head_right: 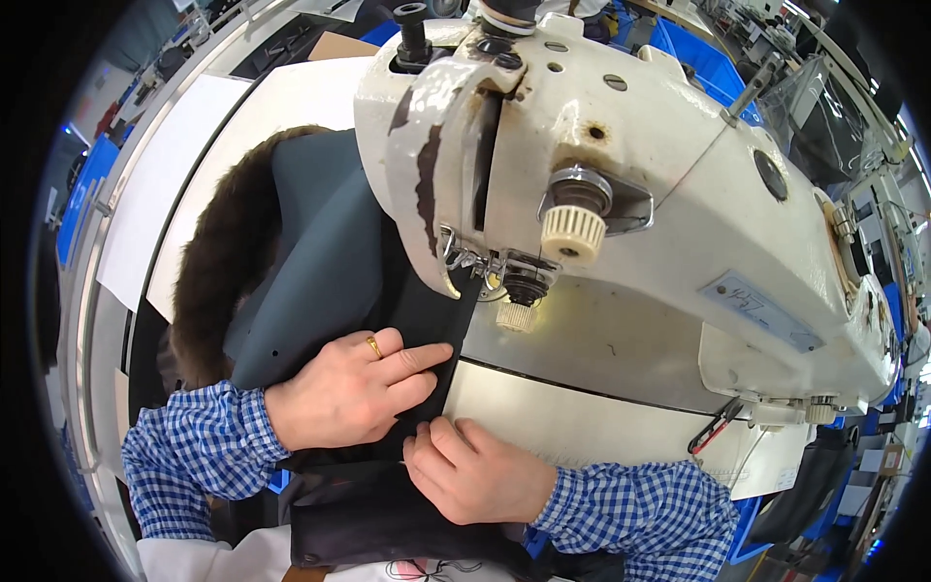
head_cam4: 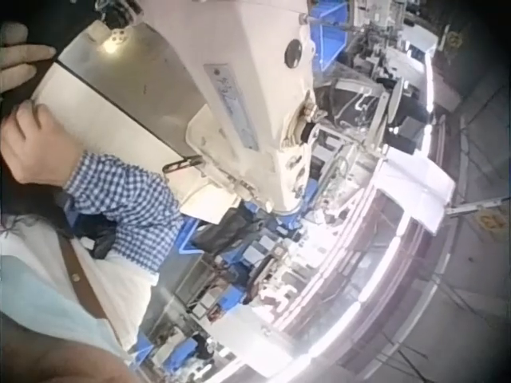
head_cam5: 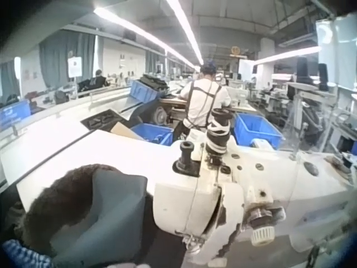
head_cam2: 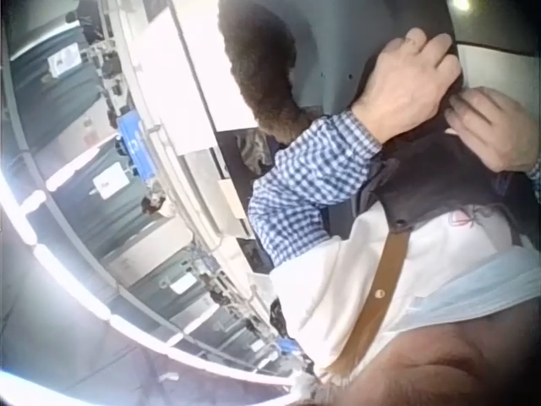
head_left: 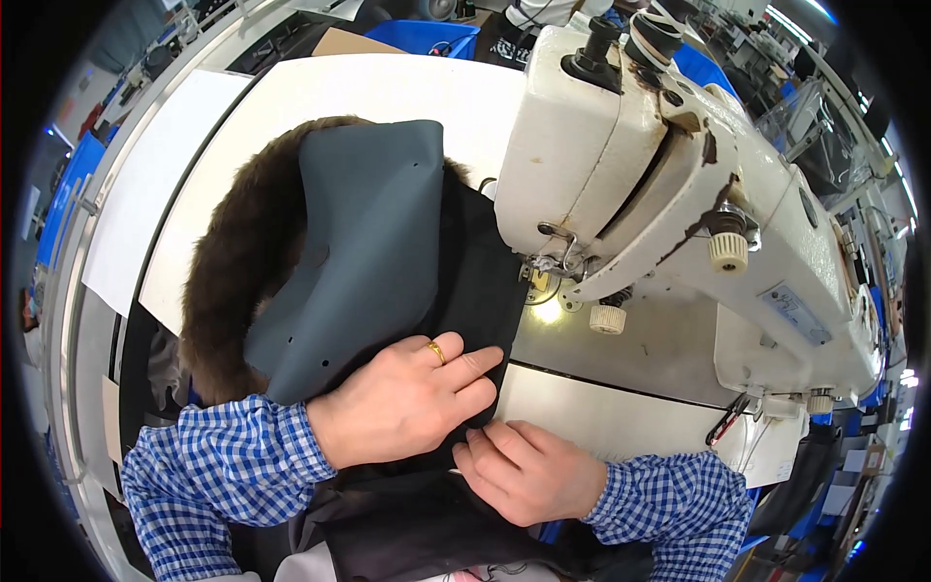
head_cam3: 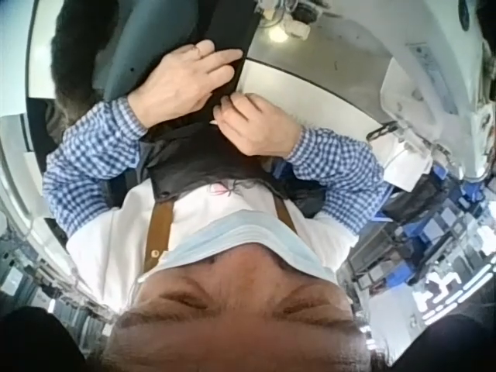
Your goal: Sewing a fur-lined hat using an industrial sewing machine.
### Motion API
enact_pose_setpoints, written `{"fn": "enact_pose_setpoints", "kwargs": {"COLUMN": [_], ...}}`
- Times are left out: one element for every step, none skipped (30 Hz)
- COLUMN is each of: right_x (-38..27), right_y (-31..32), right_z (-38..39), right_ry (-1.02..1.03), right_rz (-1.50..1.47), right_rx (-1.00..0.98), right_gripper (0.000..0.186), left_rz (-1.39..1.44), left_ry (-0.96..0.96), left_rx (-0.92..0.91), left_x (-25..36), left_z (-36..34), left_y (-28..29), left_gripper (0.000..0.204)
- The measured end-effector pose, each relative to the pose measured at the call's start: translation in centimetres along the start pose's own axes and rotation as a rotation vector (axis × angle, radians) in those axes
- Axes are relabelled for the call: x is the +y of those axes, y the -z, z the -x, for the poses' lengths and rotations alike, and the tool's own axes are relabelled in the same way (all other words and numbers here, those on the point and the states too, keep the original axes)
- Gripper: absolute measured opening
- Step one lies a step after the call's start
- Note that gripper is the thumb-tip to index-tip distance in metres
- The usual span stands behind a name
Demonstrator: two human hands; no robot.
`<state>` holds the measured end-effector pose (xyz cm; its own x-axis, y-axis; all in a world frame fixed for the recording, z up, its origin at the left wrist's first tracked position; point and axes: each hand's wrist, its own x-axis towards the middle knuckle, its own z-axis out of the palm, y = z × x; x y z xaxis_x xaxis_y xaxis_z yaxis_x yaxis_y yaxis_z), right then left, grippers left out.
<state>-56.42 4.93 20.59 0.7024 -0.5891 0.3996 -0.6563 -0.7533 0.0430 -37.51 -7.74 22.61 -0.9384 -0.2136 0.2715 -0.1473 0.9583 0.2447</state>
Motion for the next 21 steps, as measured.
{"fn": "enact_pose_setpoints", "kwargs": {"right_x": [0.2,0.5,0.7,0.9,1.1,1.2,1.4,1.6,1.7,1.9,2.1,2.3,2.4,2.6,2.7,3.0,3.3,3.5,3.7,4.0,4.1], "right_y": [-0.1,-0.2,-0.2,-0.2,-0.2,-0.2,-0.2,-0.2,-0.3,-0.3,-0.3,-0.4,-0.3,-0.1,-0.1,-0.1,-0.2,-0.4,-0.7,-1.0,-1.3], "right_z": [0.0,0.0,-0.1,-0.1,-0.2,-0.3,-0.3,-0.4,-0.4,-0.5,-0.5,-0.5,-0.6,-0.7,-0.8,-0.8,-0.7,-0.8,-0.9,-1.0,-1.1], "right_ry": [0.001,0.006,0.011,0.009,0.003,-0.003,-0.008,-0.015,-0.022,-0.027,-0.026,-0.026,-0.031,-0.050,-0.068,-0.073,-0.078,-0.083,-0.089,-0.118,-0.147], "right_rz": [0.000,-0.002,-0.004,-0.006,-0.001,0.005,0.003,0.001,-0.001,-0.003,-0.007,-0.011,-0.014,-0.023,-0.032,-0.035,-0.056,-0.078,-0.081,-0.172,-0.264], "right_rx": [-0.002,0.020,0.043,0.044,0.036,0.029,0.032,0.033,0.034,0.039,0.040,0.040,0.046,0.024,0.002,0.008,0.012,0.017,0.023,0.061,0.100], "right_gripper": [0.033,0.031,0.030,0.030,0.030,0.030,0.030,0.030,0.030,0.030,0.030,0.031,0.031,0.032,0.034,0.034,0.033,0.033,0.033,0.033,0.032], "left_rz": [0.002,0.000,-0.001,0.000,-0.006,-0.011,-0.011,-0.021,-0.031,-0.033,-0.041,-0.049,-0.052,-0.053,-0.054,-0.055,-0.051,-0.047,-0.048,-0.055,-0.062], "left_ry": [0.000,-0.001,-0.004,-0.003,-0.002,-0.001,-0.004,0.002,0.008,0.005,0.010,0.014,0.013,-0.001,-0.014,-0.016,0.004,0.026,0.023,0.029,0.036], "left_rx": [0.002,0.013,0.022,0.019,0.024,0.029,0.023,0.021,0.018,0.011,0.011,0.010,0.002,0.033,0.064,0.056,0.011,-0.034,-0.043,-0.055,-0.067], "left_x": [-0.1,-0.2,-0.3,-0.5,-0.6,-0.8,-0.9,-1.0,-1.1,-1.2,-1.3,-1.4,-1.7,-2.0,-2.2,-2.3,-2.3,-2.4,-2.4,-2.5,-2.5], "left_z": [-0.1,-0.3,-0.5,-0.6,-0.8,-0.9,-1.0,-1.2,-1.3,-1.5,-1.6,-1.7,-1.8,-1.8,-1.9,-2.1,-2.3,-2.4,-2.5,-2.7,-2.7], "left_y": [0.0,-0.1,-0.1,-0.1,-0.1,0.0,0.0,0.1,0.2,0.3,0.4,0.5,0.4,0.1,0.0,0.2,0.4,0.6,0.7,0.9,1.0], "left_gripper": [0.035,0.035,0.035,0.035,0.034,0.034,0.034,0.029,0.024,0.024,0.024,0.024,0.024,0.024,0.025,0.025,0.030,0.035,0.035,0.036,0.037]}}
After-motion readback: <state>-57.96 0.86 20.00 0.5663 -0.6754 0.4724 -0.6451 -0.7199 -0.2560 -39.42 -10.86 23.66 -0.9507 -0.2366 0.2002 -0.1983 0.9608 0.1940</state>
